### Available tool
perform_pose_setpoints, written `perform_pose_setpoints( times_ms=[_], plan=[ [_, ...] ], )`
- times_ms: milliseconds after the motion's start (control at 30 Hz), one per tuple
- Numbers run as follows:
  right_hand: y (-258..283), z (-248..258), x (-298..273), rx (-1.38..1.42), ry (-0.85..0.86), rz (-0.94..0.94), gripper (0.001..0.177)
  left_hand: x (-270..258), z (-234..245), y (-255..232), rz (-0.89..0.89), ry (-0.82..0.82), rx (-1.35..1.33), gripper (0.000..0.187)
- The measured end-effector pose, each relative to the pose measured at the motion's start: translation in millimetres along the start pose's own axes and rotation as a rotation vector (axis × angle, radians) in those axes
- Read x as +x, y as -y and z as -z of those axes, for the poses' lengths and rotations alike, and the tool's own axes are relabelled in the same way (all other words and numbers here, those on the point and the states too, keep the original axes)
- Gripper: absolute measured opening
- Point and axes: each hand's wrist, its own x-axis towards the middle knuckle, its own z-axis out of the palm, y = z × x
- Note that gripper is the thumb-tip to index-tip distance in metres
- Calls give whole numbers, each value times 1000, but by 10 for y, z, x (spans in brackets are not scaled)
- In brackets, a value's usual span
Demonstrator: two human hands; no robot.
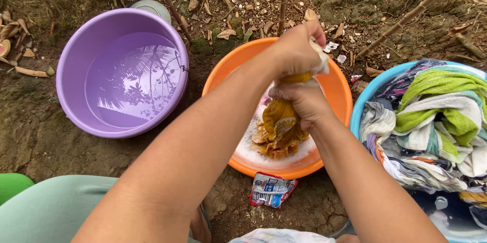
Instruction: The person washes clothes by hand using soapy water in a basin, scrubbing the fabric and wringing it out thoroughly before moving to the next item.
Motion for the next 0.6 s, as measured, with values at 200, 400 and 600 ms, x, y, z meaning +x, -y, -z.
perform_pose_setpoints(
  times_ms=[200, 400, 600],
  plan=[
    [-210, 33, 116, -298, -207, 84, 29, -227, -308, -1, 119, -384, 229, 38],
    [-14, 8, 39, -365, -171, 158, 36, -306, -215, -136, 218, -490, 275, 54],
    [898, 172, -240, -134, 260, 108, 42, -759, 669, -191, -704, -415, 559, 46]
  ],
)
